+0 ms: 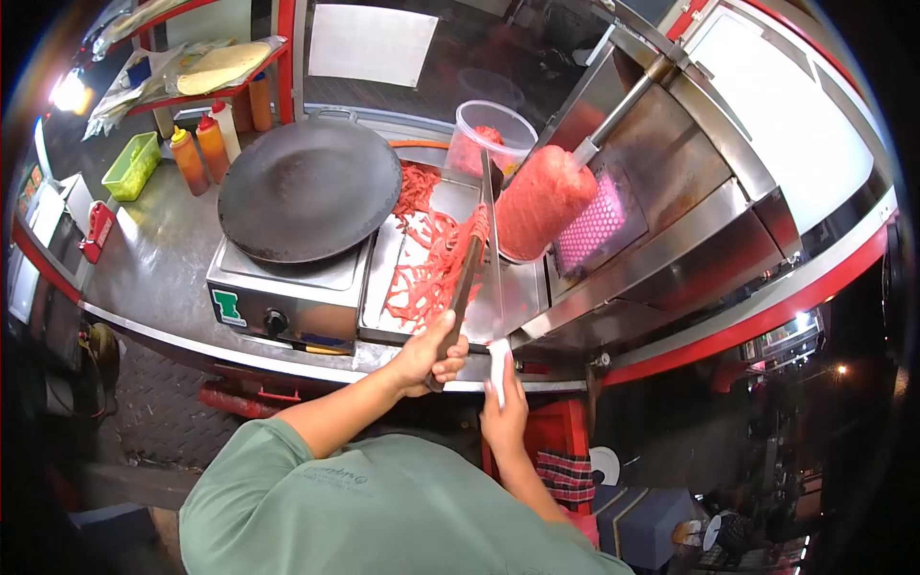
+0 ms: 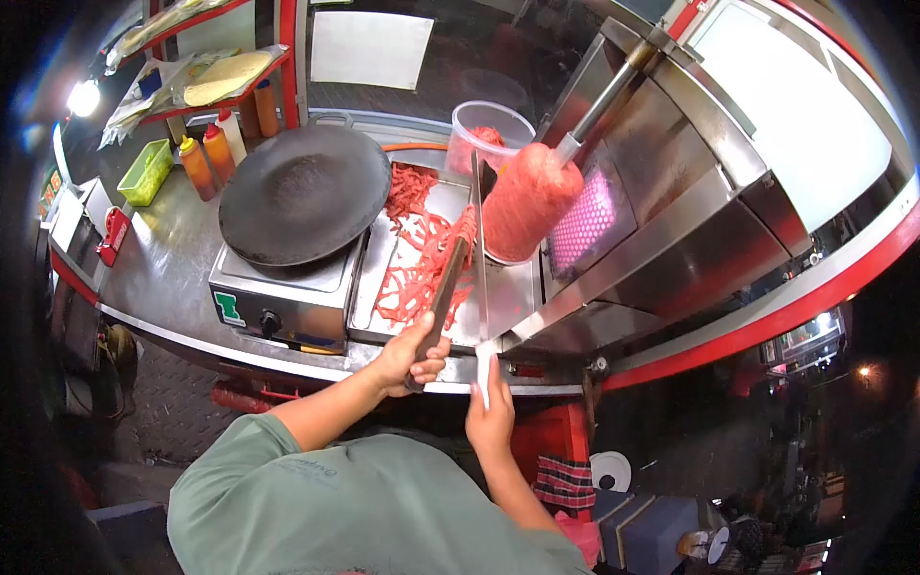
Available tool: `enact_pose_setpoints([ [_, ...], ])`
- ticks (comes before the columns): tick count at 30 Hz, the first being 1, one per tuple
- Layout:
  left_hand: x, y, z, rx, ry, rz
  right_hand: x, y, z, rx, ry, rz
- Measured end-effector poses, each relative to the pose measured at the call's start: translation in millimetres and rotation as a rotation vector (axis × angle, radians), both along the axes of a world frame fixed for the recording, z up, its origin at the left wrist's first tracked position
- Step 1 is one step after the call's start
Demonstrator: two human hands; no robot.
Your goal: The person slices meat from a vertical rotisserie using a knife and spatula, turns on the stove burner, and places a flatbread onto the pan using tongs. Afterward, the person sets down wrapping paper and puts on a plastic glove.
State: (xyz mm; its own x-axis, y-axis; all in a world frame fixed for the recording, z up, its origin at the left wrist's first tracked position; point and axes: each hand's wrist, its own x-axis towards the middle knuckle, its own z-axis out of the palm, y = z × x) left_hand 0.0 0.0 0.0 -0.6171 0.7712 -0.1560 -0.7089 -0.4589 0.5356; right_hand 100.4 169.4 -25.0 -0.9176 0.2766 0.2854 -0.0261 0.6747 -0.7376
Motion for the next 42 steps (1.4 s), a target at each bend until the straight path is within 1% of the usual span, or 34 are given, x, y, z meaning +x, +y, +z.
enact_pose_setpoints([
  [1,-3.9,-1.0,-2.1,0.053,-0.033,-0.044,4.5,-3.3,7.7,0.002,-0.012,-0.005],
  [2,-6.6,-2.3,-2.1,0.122,-0.085,-0.058,-0.7,-9.9,17.3,-0.153,-0.100,-0.007],
  [3,-7.5,0.4,-12.5,0.164,-0.084,-0.062,0.9,-12.2,15.0,-0.325,-0.175,-0.008],
  [5,7.2,-4.5,-0.2,0.070,-0.202,-0.023,39.6,-13.1,2.5,-0.631,-0.237,0.070],
  [6,4.1,-10.8,-16.5,0.125,-0.085,-0.129,55.8,-7.7,-21.8,-0.662,-0.216,0.111],
  [7,6.7,-17.0,-31.4,0.106,-0.003,-0.108,76.3,-1.4,-45.1,-0.692,-0.205,0.150],
  [8,14.8,-24.7,-31.9,0.008,0.012,-0.066,91.8,-2.7,-50.7,-0.730,-0.255,0.067],
  [9,22.0,-32.4,-29.6,-0.093,0.030,-0.027,83.4,6.9,-55.8,-0.539,-0.148,0.081],
  [10,26.8,-40.7,-32.6,-0.124,0.101,-0.052,71.5,20.0,-66.7,-0.355,-0.039,0.088],
  [11,33.5,-48.9,-35.7,-0.158,0.167,-0.081,57.5,22.2,-61.3,-0.265,0.043,0.069],
  [14,57.4,-62.4,-33.6,-0.309,0.357,-0.074,-3.4,12.0,-25.4,-0.206,0.199,-0.016],
  [16,68.3,-65.5,-22.4,-0.403,0.433,-0.072,-13.2,12.0,-13.8,0.042,0.320,-0.050],
  [17,72.3,-65.8,-28.0,-0.397,0.477,-0.041,-10.7,20.4,-20.9,0.224,0.403,-0.058],
  [19,70.2,-66.7,-21.7,-0.385,0.538,-0.007,12.9,29.2,-54.5,0.283,0.461,-0.038],
  [21,62.7,-64.1,-24.6,-0.438,0.564,0.007,63.0,28.7,-92.2,0.009,0.267,-0.051],
  [23,53.6,-61.6,-28.3,-0.511,0.619,0.007,71.4,19.6,-84.2,-0.043,0.292,-0.046],
  [25,52.3,-60.0,-27.8,-0.576,0.658,-0.033,37.9,22.0,-73.4,0.022,0.331,-0.049],
  [27,59.3,-52.1,-32.4,-0.593,0.651,-0.042,-5.5,23.1,-45.5,0.231,0.398,-0.073],
  [28,61.0,-51.9,-35.9,-0.606,0.676,-0.061,-16.1,21.0,-37.8,0.215,0.405,-0.096],
  [29,64.0,-50.9,-33.1,-0.606,0.659,-0.078,-19.8,17.8,-35.1,0.195,0.415,-0.122],
  [31,61.5,-54.1,-24.9,-0.616,0.641,-0.103,4.3,22.5,-47.7,0.309,0.442,-0.095],
  [32,60.2,-55.1,-30.2,-0.570,0.637,-0.105,33.0,18.7,-73.8,-0.066,0.260,-0.142],
  [33,58.5,-56.0,-28.6,-0.588,0.651,-0.101,58.5,16.0,-82.7,-0.227,0.187,-0.147],
  [35,57.7,-53.2,-23.1,-0.615,0.671,-0.084,88.7,18.5,-97.5,-0.230,0.146,-0.160],
  [36,54.8,-51.8,-22.2,-0.601,0.675,-0.068,76.9,23.1,-91.6,-0.141,0.183,-0.134],
  [39,57.3,-48.2,-23.9,-0.565,0.661,-0.058,23.8,26.1,-54.5,0.086,0.279,-0.092],
  [41,53.3,-44.1,-22.9,-0.642,0.705,-0.050,-9.1,23.8,-24.7,0.217,0.363,-0.063],
  [42,52.5,-42.2,-21.4,-0.636,0.694,-0.048,-1.9,24.5,-28.3,0.168,0.315,-0.080],
])
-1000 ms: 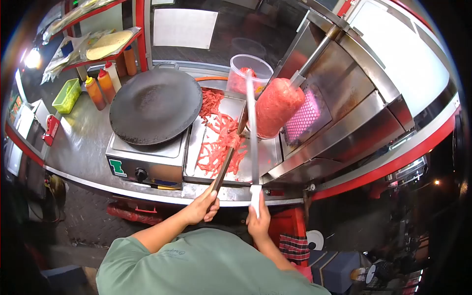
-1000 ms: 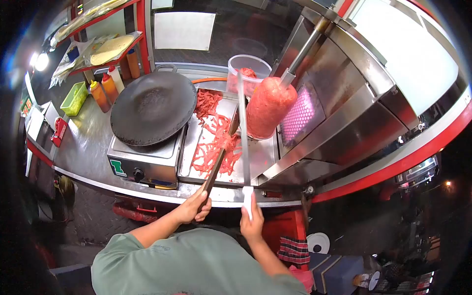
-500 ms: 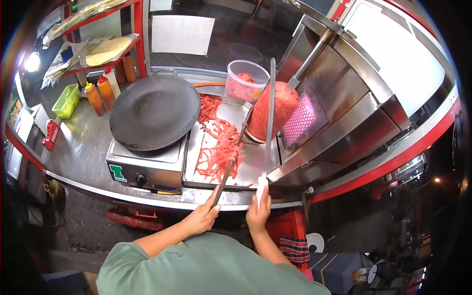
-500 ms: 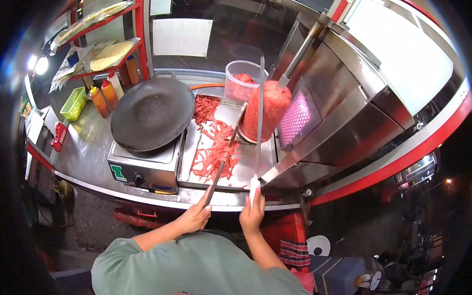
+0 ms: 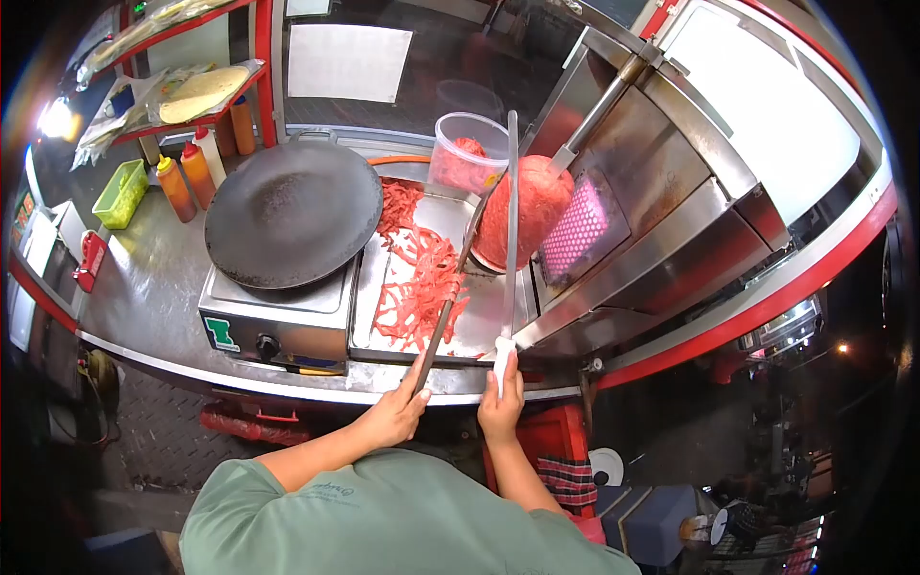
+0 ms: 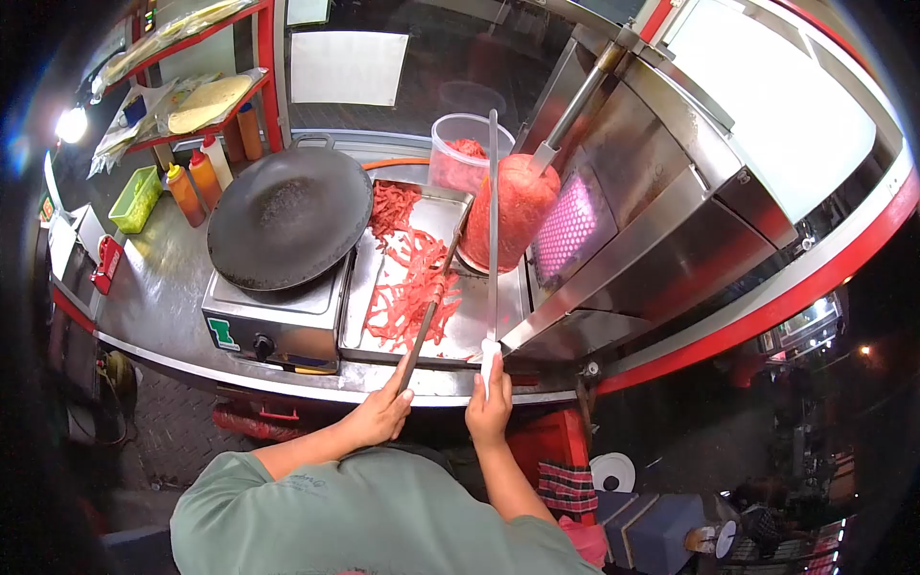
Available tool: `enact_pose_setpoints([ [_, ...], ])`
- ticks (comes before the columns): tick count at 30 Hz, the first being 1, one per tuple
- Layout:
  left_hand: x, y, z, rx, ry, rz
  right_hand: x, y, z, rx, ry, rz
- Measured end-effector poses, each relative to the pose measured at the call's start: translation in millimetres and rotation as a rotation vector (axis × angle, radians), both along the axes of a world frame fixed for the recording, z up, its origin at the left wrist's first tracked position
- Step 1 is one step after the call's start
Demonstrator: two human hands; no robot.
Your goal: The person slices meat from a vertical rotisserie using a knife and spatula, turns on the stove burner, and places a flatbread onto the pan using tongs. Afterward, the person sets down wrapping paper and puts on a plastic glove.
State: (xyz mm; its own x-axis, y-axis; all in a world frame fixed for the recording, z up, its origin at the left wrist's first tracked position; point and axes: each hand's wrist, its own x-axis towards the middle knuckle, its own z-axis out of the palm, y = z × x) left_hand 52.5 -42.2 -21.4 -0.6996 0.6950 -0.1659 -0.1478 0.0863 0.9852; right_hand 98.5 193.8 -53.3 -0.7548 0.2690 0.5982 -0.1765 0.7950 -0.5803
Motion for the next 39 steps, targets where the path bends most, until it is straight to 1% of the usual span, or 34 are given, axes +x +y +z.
enact_pose_setpoints([
  [2,-4.5,1.0,3.5,-0.003,0.000,0.007,24.8,-1.6,-21.9,-0.112,-0.079,-0.018],
  [3,-5.3,1.3,5.0,-0.008,0.004,0.009,46.1,-2.7,-38.9,-0.118,-0.062,-0.023],
  [5,-6.2,3.7,4.7,-0.010,0.000,0.018,92.6,-7.9,-61.1,-0.318,-0.249,-0.085],
  [8,-5.4,5.1,-1.3,-0.029,0.008,0.025,71.4,-7.2,-49.2,-0.132,-0.117,-0.043],
  [9,-4.4,5.1,-2.5,-0.025,0.020,0.036,48.8,-4.3,-41.9,-0.082,-0.065,-0.026],
  [10,-5.2,8.1,-1.9,-0.016,0.030,0.048,26.0,-4.9,-26.7,-0.094,-0.049,-0.011],
  [11,-5.0,12.6,-0.3,-0.001,0.036,0.063,9.2,-6.1,-7.2,-0.027,-0.043,0.002],
  [13,-8.3,16.8,8.0,-0.008,0.014,0.062,1.9,-5.3,3.8,0.010,-0.057,-0.010],
  [15,-12.8,20.4,5.5,0.031,-0.011,0.069,27.1,-1.8,-17.9,0.015,-0.046,-0.020],
  [17,-18.2,19.8,7.5,0.007,0.002,0.064,78.0,2.2,-55.4,-0.190,-0.219,-0.048],
  [19,-19.6,24.5,8.3,0.008,0.006,0.071,108.6,1.1,-74.8,-0.156,-0.208,-0.055],
  [22,-19.3,25.0,6.4,-0.019,-0.003,0.079,59.3,-6.1,-27.1,0.022,-0.083,-0.011],
  [23,-19.1,26.4,7.0,-0.013,0.005,0.084,38.8,-5.8,-20.9,0.036,-0.096,-0.057],
  [25,-21.4,32.4,3.8,-0.029,0.015,0.085,7.3,-3.8,0.1,0.031,-0.122,-0.038],
  [26,-23.2,33.1,9.3,-0.031,0.021,0.081,14.3,-2.0,-1.3,0.047,-0.111,-0.036],
  [28,-27.4,37.0,13.3,0.061,-0.014,0.093,28.5,0.3,-10.1,0.075,-0.070,-0.023],
  [29,-29.5,37.3,13.1,0.109,-0.032,0.102,52.8,-2.2,-18.1,-0.031,-0.171,-0.039],
  [31,-33.4,38.0,10.1,0.134,-0.033,0.087,98.8,4.2,-53.3,-0.051,-0.208,-0.038],
  [33,-36.7,37.4,14.7,0.150,-0.067,0.068,121.1,6.5,-73.1,-0.100,-0.234,-0.031],
  [36,-36.0,41.2,15.2,0.175,-0.075,0.074,59.1,-2.4,-21.6,0.033,-0.137,-0.011],
  [37,-37.0,44.4,13.9,0.205,-0.076,0.072,39.8,-1.9,-10.4,0.042,-0.180,-0.034],
  [39,-41.1,50.6,8.5,0.250,-0.095,0.058,15.3,-5.7,15.6,0.016,-0.185,-0.008],
])
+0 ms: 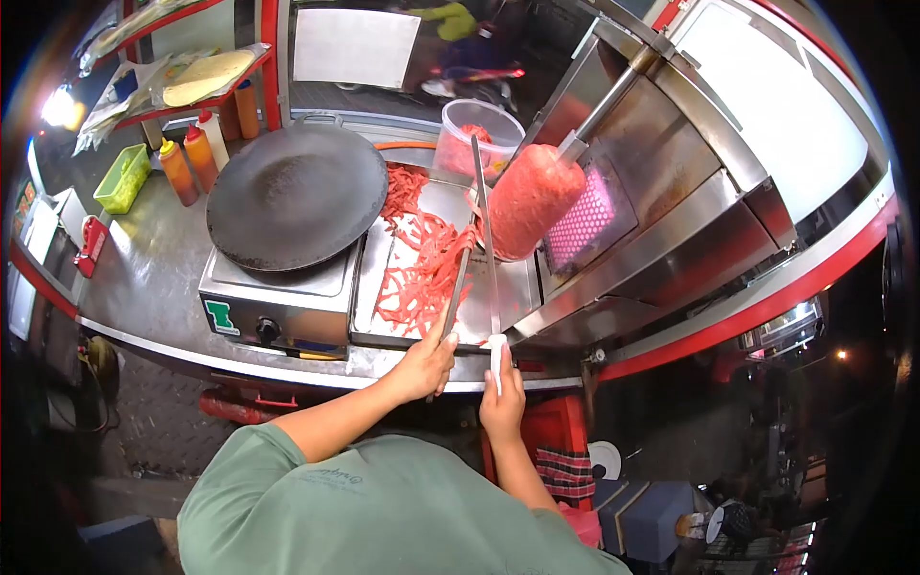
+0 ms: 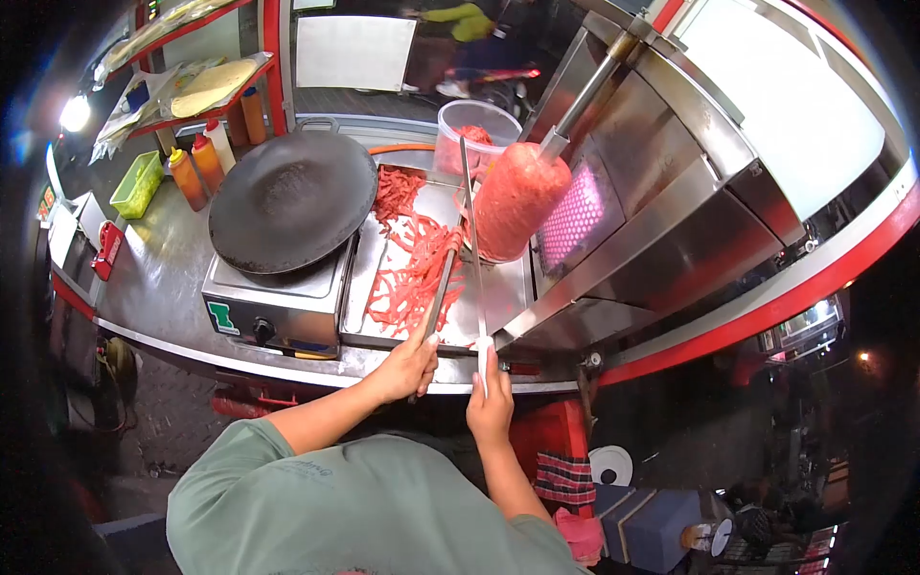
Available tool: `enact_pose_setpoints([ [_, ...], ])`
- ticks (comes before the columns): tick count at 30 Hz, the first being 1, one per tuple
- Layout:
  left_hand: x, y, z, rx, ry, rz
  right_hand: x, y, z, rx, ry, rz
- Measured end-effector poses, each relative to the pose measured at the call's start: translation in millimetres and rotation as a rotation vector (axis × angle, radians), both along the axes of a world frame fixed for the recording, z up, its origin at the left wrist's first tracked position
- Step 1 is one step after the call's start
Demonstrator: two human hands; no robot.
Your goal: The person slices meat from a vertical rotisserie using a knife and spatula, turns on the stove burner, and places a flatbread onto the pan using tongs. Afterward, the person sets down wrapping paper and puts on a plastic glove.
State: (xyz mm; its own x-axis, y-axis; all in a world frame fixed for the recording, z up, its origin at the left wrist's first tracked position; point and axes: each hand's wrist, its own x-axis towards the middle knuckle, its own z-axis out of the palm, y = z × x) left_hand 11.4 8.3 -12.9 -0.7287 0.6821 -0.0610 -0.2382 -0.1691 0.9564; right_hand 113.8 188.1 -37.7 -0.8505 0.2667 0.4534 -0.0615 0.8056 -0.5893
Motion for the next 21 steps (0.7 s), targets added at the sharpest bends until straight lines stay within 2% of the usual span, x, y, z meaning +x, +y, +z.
enact_pose_setpoints([
  [6,-20.4,-4.6,-2.0,0.278,-0.439,-0.102,96.2,-2.4,-36.1,-0.004,-0.070,-0.011],
  [8,-19.1,-8.8,9.7,0.354,-0.548,-0.045,94.4,-2.5,-30.7,-0.007,-0.085,0.005],
  [10,-31.7,-9.1,-13.1,0.452,-0.627,-0.182,53.4,-7.2,-4.4,-0.057,-0.065,0.048],
  [13,-33.3,-9.7,-7.3,0.521,-0.674,-0.208,19.6,-12.0,19.7,-0.419,-0.226,0.068],
  [14,-33.4,-13.7,-5.4,0.517,-0.687,-0.202,21.3,-15.9,24.3,-0.656,-0.311,0.074],
  [16,-26.3,-22.8,-11.4,0.451,-0.681,-0.172,51.3,-18.1,14.4,-0.864,-0.302,0.173],
  [17,-20.4,-29.8,-13.9,0.433,-0.682,-0.156,71.3,-11.9,-7.7,-0.846,-0.313,0.217],
  [20,0.1,-52.8,-10.5,0.234,-0.495,-0.079,100.9,-6.6,-43.2,-0.721,-0.272,0.099],
  [21,6.1,-61.4,-10.9,0.203,-0.431,-0.113,84.2,-2.5,-43.5,-0.533,-0.136,0.144],
])
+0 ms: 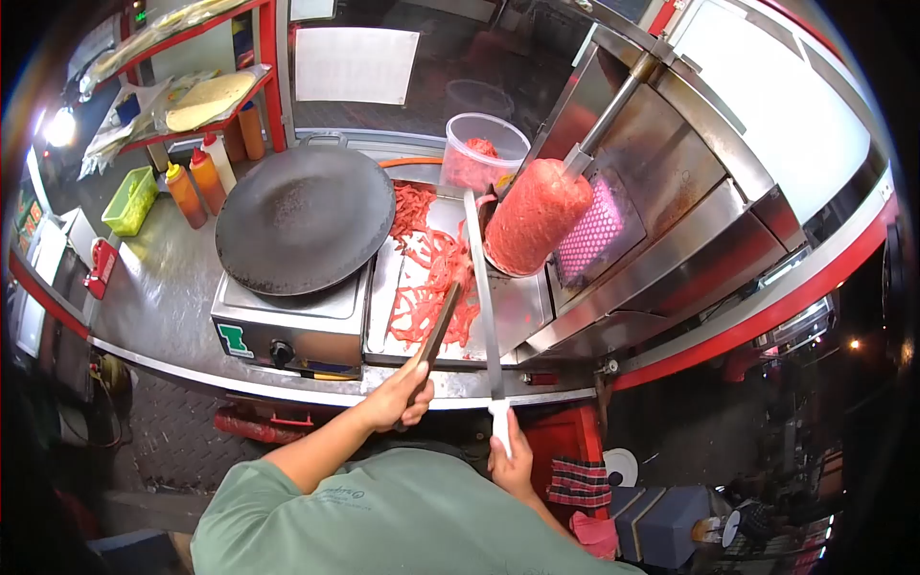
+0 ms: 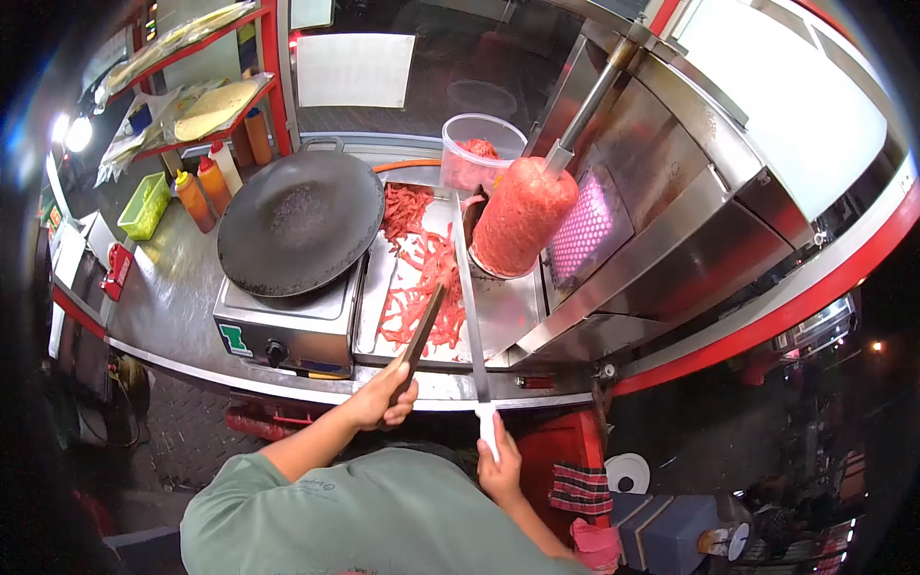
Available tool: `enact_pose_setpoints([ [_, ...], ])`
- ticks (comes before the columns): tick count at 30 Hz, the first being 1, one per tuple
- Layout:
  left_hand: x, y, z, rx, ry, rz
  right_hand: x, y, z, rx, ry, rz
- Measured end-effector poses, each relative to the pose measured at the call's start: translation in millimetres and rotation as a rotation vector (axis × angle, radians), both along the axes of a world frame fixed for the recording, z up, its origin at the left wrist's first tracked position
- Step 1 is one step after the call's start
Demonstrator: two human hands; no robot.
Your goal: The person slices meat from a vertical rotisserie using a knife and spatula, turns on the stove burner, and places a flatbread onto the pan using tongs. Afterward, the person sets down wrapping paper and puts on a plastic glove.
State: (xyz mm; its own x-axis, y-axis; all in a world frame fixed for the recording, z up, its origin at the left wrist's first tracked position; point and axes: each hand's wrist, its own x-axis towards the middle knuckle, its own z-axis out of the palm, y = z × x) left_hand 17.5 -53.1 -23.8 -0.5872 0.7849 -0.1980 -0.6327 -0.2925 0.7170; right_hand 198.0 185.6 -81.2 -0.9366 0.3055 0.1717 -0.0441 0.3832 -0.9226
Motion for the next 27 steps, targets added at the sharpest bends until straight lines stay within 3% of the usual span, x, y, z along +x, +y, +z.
enact_pose_setpoints([
  [4,33.4,-23.4,4.7,-0.106,0.200,-0.023,-98.9,-1.2,27.1,0.366,0.360,-0.089],
  [7,47.5,-25.2,-2.0,-0.141,0.202,0.019,-97.3,0.0,24.0,0.429,0.351,-0.168],
  [11,39.1,-20.5,8.5,-0.203,0.337,0.057,-34.6,10.5,-29.7,0.443,0.325,-0.169],
  [15,34.2,-18.9,5.5,-0.335,0.395,0.007,-61.8,8.8,-11.1,0.402,0.324,-0.186],
  [17,41.5,-18.6,0.6,-0.313,0.393,-0.001,-110.9,2.0,30.0,0.580,0.457,-0.213],
  [20,46.1,-26.7,7.3,-0.385,0.400,-0.029,-109.4,-5.7,32.4,0.476,0.395,-0.243],
  [21,45.1,-30.2,7.2,-0.405,0.403,-0.037,-91.1,1.7,7.6,0.547,0.397,-0.229],
  [24,43.8,-35.7,0.6,-0.397,0.449,-0.049,-20.4,0.8,-49.3,0.215,0.240,-0.180],
  [27,43.7,-30.7,-1.5,-0.351,0.433,-0.037,-36.3,5.8,-21.4,0.258,0.157,-0.163],
])
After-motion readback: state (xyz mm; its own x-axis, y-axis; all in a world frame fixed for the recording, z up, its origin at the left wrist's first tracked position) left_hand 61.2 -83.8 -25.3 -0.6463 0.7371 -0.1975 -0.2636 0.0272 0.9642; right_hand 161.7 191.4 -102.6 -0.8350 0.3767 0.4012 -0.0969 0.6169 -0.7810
